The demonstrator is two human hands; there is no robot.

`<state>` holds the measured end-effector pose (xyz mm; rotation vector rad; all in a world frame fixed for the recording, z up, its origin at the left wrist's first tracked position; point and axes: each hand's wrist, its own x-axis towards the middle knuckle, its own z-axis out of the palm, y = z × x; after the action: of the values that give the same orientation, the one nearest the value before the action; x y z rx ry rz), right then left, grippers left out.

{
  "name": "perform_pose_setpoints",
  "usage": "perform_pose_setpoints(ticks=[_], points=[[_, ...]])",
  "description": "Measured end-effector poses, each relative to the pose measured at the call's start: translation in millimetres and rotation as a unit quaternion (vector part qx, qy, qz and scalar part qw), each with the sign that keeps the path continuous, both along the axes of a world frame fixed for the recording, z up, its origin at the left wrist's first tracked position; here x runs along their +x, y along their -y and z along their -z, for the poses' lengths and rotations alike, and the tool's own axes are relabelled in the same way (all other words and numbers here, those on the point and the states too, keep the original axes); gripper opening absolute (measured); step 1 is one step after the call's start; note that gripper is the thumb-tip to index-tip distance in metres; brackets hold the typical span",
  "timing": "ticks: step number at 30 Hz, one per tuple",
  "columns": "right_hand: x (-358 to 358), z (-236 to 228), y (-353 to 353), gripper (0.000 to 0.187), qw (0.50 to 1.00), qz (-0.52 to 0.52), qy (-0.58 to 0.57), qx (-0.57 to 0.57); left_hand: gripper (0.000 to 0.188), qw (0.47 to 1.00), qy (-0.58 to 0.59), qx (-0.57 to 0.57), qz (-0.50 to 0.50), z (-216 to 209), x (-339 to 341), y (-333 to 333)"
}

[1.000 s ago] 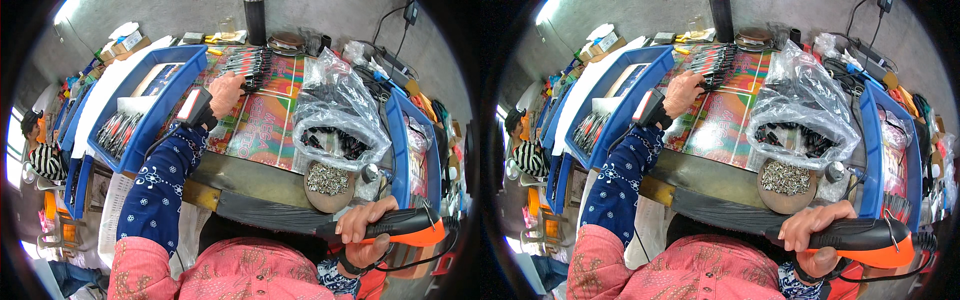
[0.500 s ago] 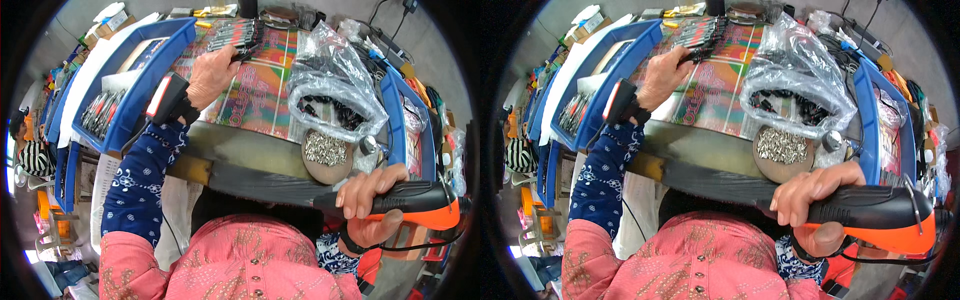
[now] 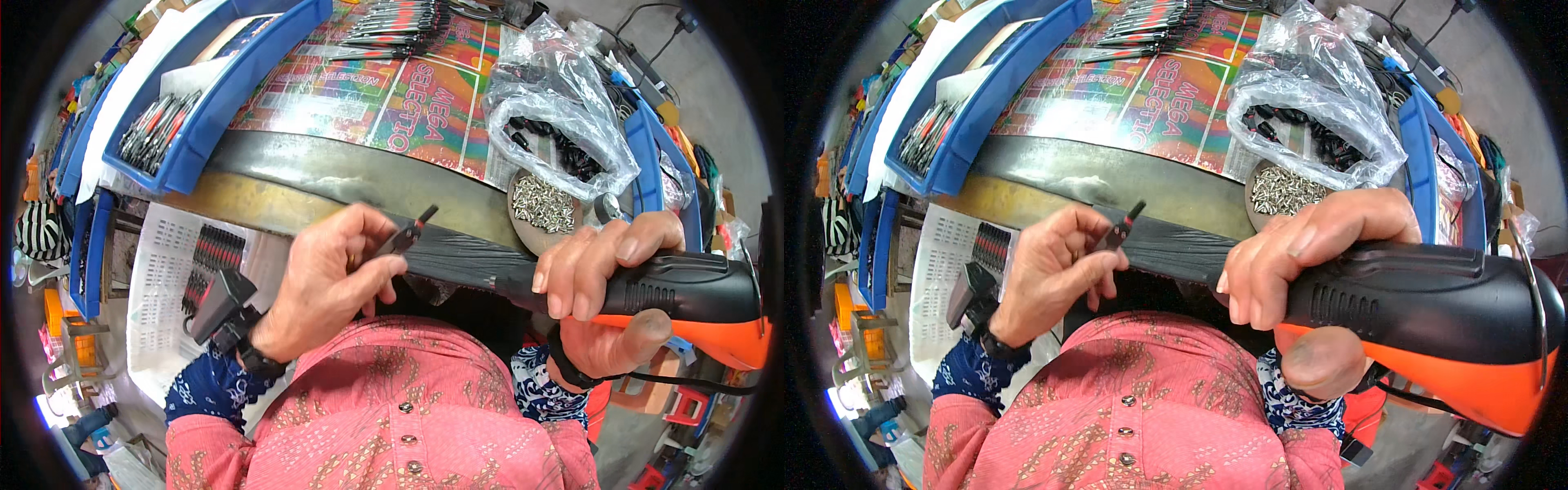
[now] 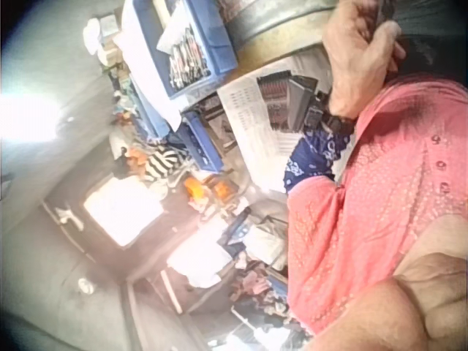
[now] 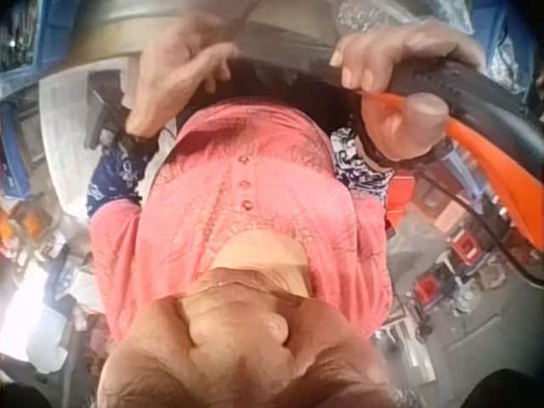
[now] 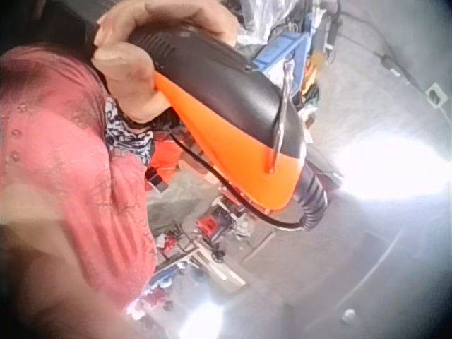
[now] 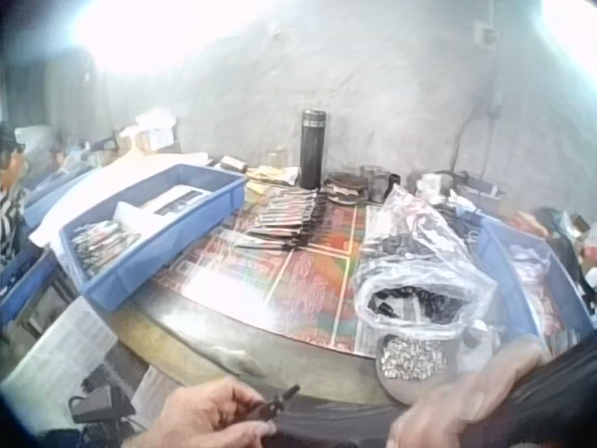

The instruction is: The person repeatedly picks small black components from a white basket and applies hot glue to their tips using a glue gun, then places them on the table. The process is repeated multiple times throughout the clip.

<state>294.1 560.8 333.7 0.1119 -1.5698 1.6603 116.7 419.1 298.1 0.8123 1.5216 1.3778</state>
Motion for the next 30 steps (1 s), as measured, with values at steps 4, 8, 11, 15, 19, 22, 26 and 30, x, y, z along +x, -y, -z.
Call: perform_pose_setpoints(ticks=[4,8,11,15,19,22,26,30], points=[[-13.2,-2.3,-2.6,0.056,0.995,-0.082,-0.002,0.052,0.017,0.993,0.117,-0.014,0.005,15.1,8.0,22.1],[-23.9,-3.7,-1.4,0.06,0.987,-0.157,-0.003,0.034,0.017,0.977,0.211,0.011,-0.006,29.9,17.1,28.0],[-30.0,-0.5,8.7,0.062,0.993,-0.107,0.007,0.05,0.016,0.964,0.267,0.012,-0.007,36.1,18.9,28.7],[-37.9,2.1,18.7,0.062,0.996,-0.07,0.017,0.052,0.013,0.952,0.305,0.001,-0.034,41.2,23.2,25.4],[-44.5,2.5,23.0,0.062,0.997,-0.051,0.027,0.052,0.011,0.947,0.317,-0.002,-0.059,44.4,26.3,23.1],[-48.6,3.1,25.1,0.063,0.997,-0.043,0.033,0.052,0.011,0.952,0.298,-0.003,-0.063,45.7,26.7,22.7],[-52.7,3.8,27.3,0.063,0.997,-0.033,0.041,0.051,0.012,0.958,0.277,-0.001,-0.07,46.2,29.1,22.4],[-55.6,4.1,28.2,0.063,0.997,-0.025,0.049,0.052,0.012,0.96,0.27,-0.002,-0.073,45.2,29.9,22.2]])
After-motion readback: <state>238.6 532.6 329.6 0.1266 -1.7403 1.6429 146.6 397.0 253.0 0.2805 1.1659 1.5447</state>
